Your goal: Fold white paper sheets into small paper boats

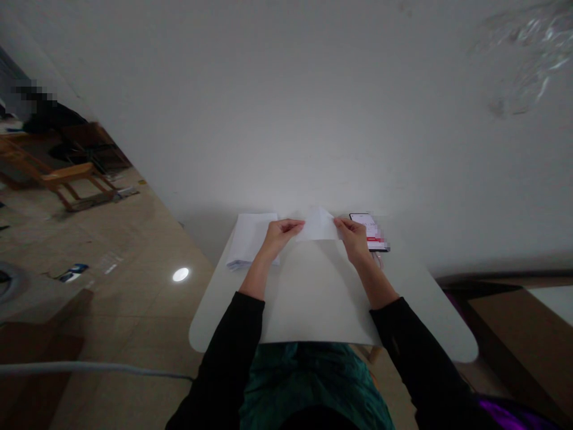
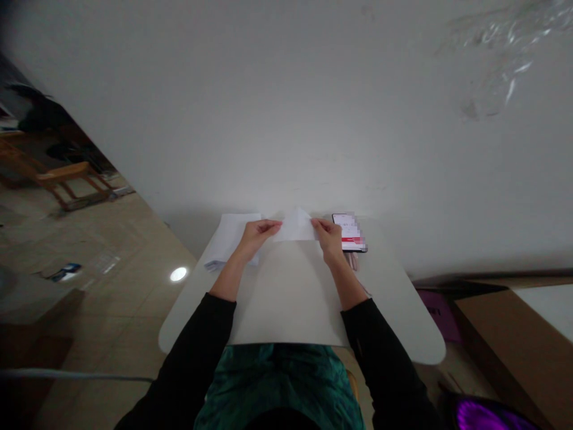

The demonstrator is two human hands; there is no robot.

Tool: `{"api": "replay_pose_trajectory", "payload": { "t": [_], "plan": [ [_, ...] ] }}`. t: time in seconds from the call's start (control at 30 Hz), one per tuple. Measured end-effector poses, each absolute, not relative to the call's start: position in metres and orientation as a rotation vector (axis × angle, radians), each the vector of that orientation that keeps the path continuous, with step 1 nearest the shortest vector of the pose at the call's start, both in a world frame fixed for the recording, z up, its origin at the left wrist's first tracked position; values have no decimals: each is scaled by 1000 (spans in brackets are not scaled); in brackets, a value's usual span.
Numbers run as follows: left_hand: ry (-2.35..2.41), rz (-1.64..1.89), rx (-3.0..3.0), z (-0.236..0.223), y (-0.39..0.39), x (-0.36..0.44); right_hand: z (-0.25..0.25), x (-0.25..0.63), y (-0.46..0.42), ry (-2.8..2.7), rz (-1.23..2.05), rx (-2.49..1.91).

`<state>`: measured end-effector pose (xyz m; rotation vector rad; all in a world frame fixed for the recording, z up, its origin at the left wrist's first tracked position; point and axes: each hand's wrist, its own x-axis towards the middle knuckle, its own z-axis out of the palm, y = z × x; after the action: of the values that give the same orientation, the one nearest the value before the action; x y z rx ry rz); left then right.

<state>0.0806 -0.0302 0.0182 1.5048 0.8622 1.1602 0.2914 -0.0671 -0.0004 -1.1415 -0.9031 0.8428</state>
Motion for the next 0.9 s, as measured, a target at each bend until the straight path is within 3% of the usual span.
{"api": "replay_pose_trajectory", "payload": {
  "t": [0.47, 0.6, 0.73, 0.9],
  "plan": [
    [976, 1292, 1506, 13, -22, 76, 24, 307, -80, -1399, 873, -1077],
    [1046, 1373, 1521, 9, -20, 76, 27, 311, -85, -1452, 1033, -1036],
    [900, 1330, 1550, 6, -16, 74, 27, 317, -85, -1450, 1162, -876],
    [609, 1252, 1634, 3, -13, 76, 21, 327, -77, -1378, 981, -959]
  ]
}}
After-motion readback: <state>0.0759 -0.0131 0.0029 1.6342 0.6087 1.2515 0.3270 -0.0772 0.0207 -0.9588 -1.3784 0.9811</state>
